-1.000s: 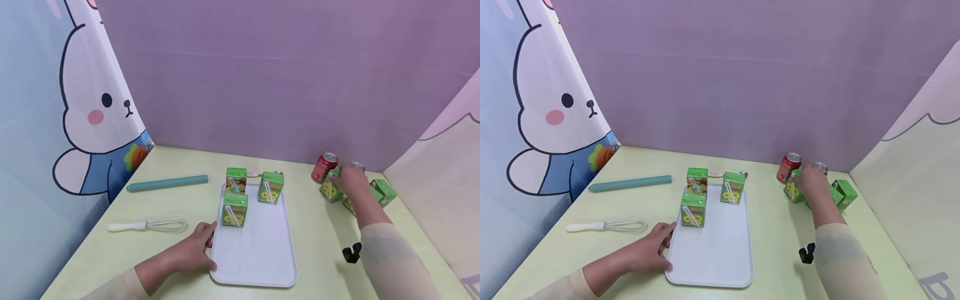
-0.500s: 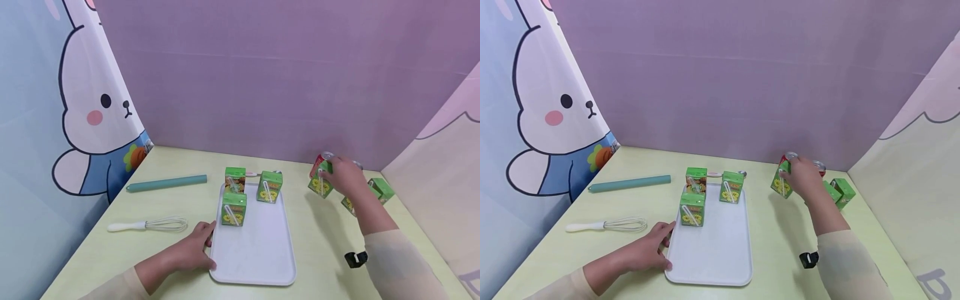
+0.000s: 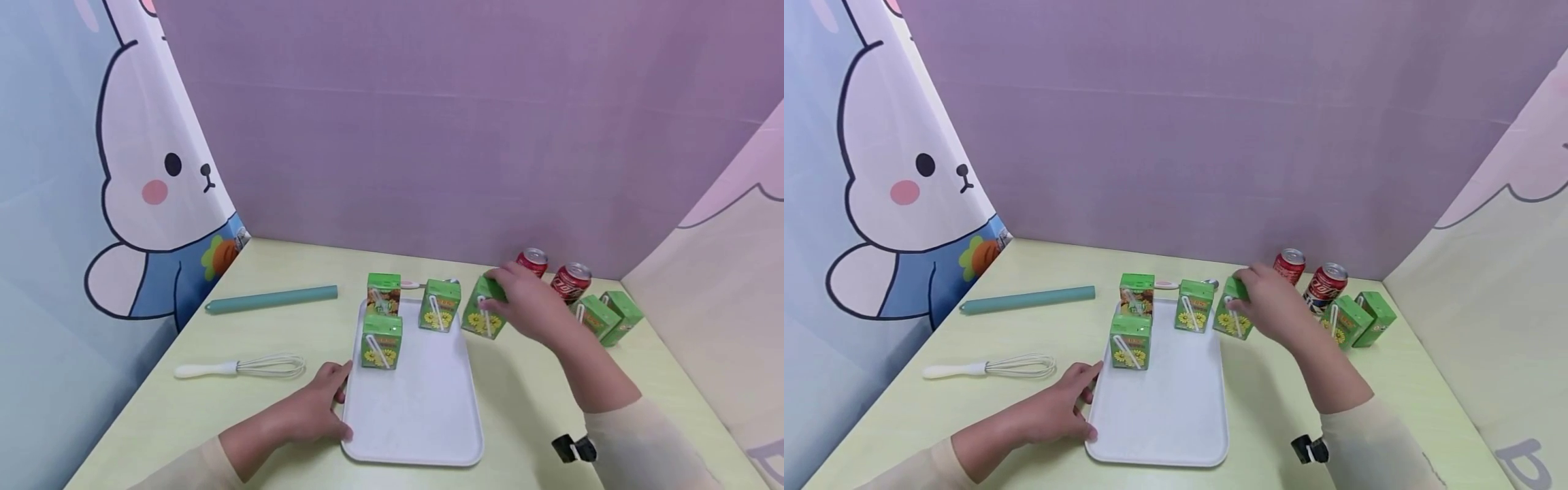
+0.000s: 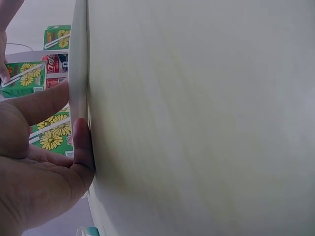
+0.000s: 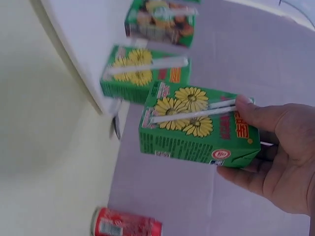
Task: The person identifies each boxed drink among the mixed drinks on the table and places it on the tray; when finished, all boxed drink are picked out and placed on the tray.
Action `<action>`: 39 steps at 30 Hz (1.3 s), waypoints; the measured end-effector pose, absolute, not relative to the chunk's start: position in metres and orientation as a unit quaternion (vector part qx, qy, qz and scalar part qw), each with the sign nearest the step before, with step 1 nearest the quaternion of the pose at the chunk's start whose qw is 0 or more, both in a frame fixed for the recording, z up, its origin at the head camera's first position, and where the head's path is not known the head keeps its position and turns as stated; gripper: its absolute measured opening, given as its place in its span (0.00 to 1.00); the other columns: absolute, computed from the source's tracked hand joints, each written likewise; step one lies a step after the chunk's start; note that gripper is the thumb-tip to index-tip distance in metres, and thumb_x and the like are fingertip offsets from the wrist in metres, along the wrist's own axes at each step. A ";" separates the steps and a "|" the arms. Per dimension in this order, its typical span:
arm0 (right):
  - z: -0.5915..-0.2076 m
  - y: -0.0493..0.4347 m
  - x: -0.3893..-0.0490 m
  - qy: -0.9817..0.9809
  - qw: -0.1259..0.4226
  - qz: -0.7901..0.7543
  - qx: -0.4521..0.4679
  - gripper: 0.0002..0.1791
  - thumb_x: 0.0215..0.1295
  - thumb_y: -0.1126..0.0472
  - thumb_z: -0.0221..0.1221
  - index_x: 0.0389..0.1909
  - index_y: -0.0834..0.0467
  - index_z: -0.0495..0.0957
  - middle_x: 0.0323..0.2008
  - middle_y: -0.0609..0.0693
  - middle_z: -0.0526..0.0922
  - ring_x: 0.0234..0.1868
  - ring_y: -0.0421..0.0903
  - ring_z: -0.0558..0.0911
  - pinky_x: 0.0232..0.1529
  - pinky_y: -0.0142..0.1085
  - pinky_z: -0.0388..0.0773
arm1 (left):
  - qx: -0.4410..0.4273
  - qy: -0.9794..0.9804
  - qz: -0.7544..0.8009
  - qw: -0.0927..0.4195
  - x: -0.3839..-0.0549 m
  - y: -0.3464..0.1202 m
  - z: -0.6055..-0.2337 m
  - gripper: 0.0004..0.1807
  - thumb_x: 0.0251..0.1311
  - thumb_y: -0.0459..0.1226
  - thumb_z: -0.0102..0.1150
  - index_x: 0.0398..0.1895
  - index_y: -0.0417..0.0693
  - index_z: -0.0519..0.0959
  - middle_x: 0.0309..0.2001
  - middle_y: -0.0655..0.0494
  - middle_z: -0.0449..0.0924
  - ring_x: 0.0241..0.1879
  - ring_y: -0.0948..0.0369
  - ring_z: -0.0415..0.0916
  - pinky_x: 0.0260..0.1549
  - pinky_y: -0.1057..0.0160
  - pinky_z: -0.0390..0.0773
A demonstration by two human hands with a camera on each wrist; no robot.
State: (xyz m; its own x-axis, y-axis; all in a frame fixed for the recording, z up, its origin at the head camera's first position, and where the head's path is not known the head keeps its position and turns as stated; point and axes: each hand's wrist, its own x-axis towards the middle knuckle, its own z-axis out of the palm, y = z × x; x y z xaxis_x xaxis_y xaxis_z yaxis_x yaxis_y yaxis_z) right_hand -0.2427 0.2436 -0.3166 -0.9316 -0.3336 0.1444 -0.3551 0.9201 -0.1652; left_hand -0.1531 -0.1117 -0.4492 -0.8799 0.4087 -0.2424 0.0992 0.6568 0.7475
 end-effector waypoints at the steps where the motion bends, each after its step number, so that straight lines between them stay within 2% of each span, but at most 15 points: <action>1: -0.319 0.239 -0.241 -0.975 0.060 0.097 0.189 0.28 0.59 0.49 0.68 0.58 0.58 0.76 0.46 0.52 0.76 0.43 0.50 0.76 0.44 0.48 0.76 | 0.143 0.888 0.389 0.199 -0.153 -0.112 -0.449 0.64 0.39 0.41 0.79 0.77 0.37 0.47 0.55 0.50 0.60 0.42 0.60 0.67 0.38 0.65 0.67; 4: -0.329 0.228 -0.235 -0.966 0.070 0.096 0.229 0.29 0.59 0.48 0.68 0.58 0.58 0.77 0.44 0.50 0.77 0.39 0.46 0.75 0.41 0.43 0.75 | 0.144 0.888 0.389 0.198 -0.153 -0.112 -0.449 0.64 0.39 0.41 0.79 0.77 0.37 0.47 0.54 0.51 0.60 0.43 0.61 0.67 0.39 0.65 0.68; 9: -0.347 0.212 -0.229 -0.957 0.069 0.090 0.268 0.29 0.58 0.49 0.68 0.59 0.58 0.77 0.46 0.48 0.77 0.39 0.42 0.74 0.41 0.39 0.75 | 0.148 0.889 0.387 0.196 -0.153 -0.111 -0.450 0.64 0.39 0.42 0.78 0.77 0.37 0.48 0.54 0.53 0.61 0.43 0.61 0.67 0.41 0.65 0.68; 14: -0.360 0.199 -0.226 -0.955 0.059 0.083 0.278 0.31 0.58 0.48 0.68 0.61 0.56 0.76 0.51 0.49 0.77 0.45 0.43 0.76 0.47 0.41 0.77 | 0.150 0.888 0.387 0.195 -0.153 -0.112 -0.450 0.64 0.39 0.42 0.78 0.77 0.37 0.47 0.54 0.53 0.61 0.43 0.61 0.67 0.41 0.64 0.68; 21: -0.372 0.185 -0.223 -0.953 0.052 0.072 0.289 0.30 0.58 0.47 0.68 0.59 0.56 0.76 0.50 0.48 0.76 0.43 0.41 0.75 0.45 0.39 0.77 | 0.148 0.889 0.387 0.195 -0.152 -0.112 -0.448 0.64 0.39 0.42 0.78 0.77 0.37 0.47 0.54 0.53 0.61 0.44 0.62 0.67 0.42 0.64 0.69; 29: -0.376 0.182 -0.223 -0.952 0.052 0.069 0.293 0.31 0.58 0.48 0.68 0.60 0.57 0.75 0.51 0.50 0.75 0.44 0.42 0.75 0.48 0.40 0.77 | 0.145 0.891 0.383 0.197 -0.153 -0.112 -0.446 0.64 0.39 0.41 0.78 0.77 0.37 0.48 0.54 0.53 0.60 0.43 0.61 0.67 0.43 0.62 0.68; 35: -0.376 0.183 -0.222 -0.955 0.042 0.076 0.283 0.32 0.58 0.47 0.67 0.61 0.56 0.74 0.53 0.50 0.75 0.47 0.43 0.75 0.50 0.41 0.77 | 0.148 0.891 0.382 0.197 -0.153 -0.113 -0.446 0.64 0.39 0.41 0.78 0.77 0.37 0.48 0.54 0.53 0.60 0.43 0.61 0.66 0.43 0.62 0.68; 39: -0.372 0.187 -0.222 -0.958 0.026 0.095 0.269 0.33 0.59 0.44 0.66 0.63 0.53 0.73 0.57 0.51 0.74 0.51 0.45 0.76 0.53 0.45 0.76 | 0.146 0.891 0.383 0.196 -0.152 -0.111 -0.446 0.63 0.39 0.41 0.78 0.77 0.37 0.47 0.54 0.52 0.61 0.43 0.61 0.67 0.43 0.62 0.68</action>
State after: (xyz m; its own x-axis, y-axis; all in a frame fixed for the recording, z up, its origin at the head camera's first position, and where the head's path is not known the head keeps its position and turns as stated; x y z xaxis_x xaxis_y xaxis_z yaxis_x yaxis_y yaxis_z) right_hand -0.2225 0.1866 -0.3718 -0.8539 -0.5106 0.1010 -0.5205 0.8371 -0.1683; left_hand -0.1520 -0.1115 -0.4457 -0.8810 0.4093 -0.2372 0.1092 0.6638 0.7399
